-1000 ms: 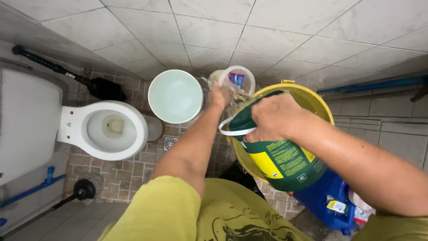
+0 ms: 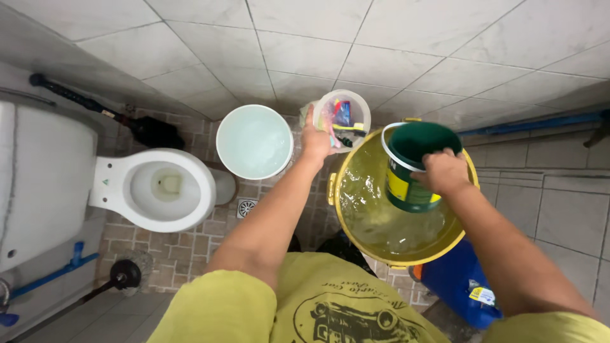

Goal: The person rinses a blue soap dispenser, a green paint bucket, a green plastic container, and a clear plastic container with toothbrushes using water from a yellow bucket. They then place the rinsed items on a wall-mounted corner shelf.

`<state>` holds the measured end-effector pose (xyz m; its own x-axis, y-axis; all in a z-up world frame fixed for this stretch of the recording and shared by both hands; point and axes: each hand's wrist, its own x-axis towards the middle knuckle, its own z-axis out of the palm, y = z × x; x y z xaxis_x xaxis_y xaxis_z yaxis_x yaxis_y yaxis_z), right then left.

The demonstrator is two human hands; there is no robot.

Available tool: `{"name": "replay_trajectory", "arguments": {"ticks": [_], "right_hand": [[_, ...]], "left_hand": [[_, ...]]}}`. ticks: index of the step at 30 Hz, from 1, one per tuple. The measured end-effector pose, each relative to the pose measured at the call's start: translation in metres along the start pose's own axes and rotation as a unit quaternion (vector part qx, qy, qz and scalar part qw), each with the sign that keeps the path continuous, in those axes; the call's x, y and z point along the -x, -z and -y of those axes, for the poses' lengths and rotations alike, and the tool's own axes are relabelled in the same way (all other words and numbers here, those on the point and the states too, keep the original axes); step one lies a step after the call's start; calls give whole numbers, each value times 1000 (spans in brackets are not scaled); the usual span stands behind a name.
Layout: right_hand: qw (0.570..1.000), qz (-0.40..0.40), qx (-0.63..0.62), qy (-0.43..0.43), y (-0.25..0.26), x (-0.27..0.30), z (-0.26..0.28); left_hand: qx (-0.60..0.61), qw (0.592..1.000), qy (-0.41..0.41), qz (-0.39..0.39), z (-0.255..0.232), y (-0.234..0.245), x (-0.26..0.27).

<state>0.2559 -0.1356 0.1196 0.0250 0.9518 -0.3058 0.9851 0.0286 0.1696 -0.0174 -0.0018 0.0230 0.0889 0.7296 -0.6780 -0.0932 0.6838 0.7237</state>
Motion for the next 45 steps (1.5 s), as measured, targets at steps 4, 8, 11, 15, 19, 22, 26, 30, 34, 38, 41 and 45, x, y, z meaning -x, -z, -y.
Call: {"name": "replay_trajectory", "arguments": {"ticks": [4, 8, 11, 15, 19, 22, 26, 30, 34, 38, 41, 45], "right_hand": [[961, -196, -182, 68, 1, -31, 38], [970, -138, -158, 121, -1, -95, 100], [956, -130, -258, 47, -13, -132, 128], [937, -62, -340, 57, -25, -162, 125], [932, -20, -360, 24, -18, -167, 127], [951, -7, -305, 40, 7, -157, 140], [941, -25, -315, 122, 54, -123, 140], [960, -73, -267, 50, 82, -93, 135], [934, -96, -345, -21, 71, -109, 134], [851, -16, -519, -76, 42, -149, 130], [827, 14, -540, -157, 27, -169, 133], [872, -92, -471, -98, 43, -163, 129]], "left_hand": [[-19, 998, -62, 17, 0, -3, 17], [-134, 969, -205, -13, 11, -16, 24], [-127, 966, -226, -22, 12, -25, 26], [-167, 954, -245, -48, -2, -22, 33], [-115, 972, -202, -20, -22, -16, 48], [-72, 990, -119, 5, -29, -11, 51], [-55, 979, -197, -3, -27, -7, 41], [-87, 978, -189, -28, -26, -1, 37], [-83, 975, -204, -26, -30, -1, 46], [-114, 970, -215, 3, -28, -12, 55], [-161, 930, -330, -9, -22, -19, 57], [-137, 895, -425, -20, -29, -20, 61]]}}
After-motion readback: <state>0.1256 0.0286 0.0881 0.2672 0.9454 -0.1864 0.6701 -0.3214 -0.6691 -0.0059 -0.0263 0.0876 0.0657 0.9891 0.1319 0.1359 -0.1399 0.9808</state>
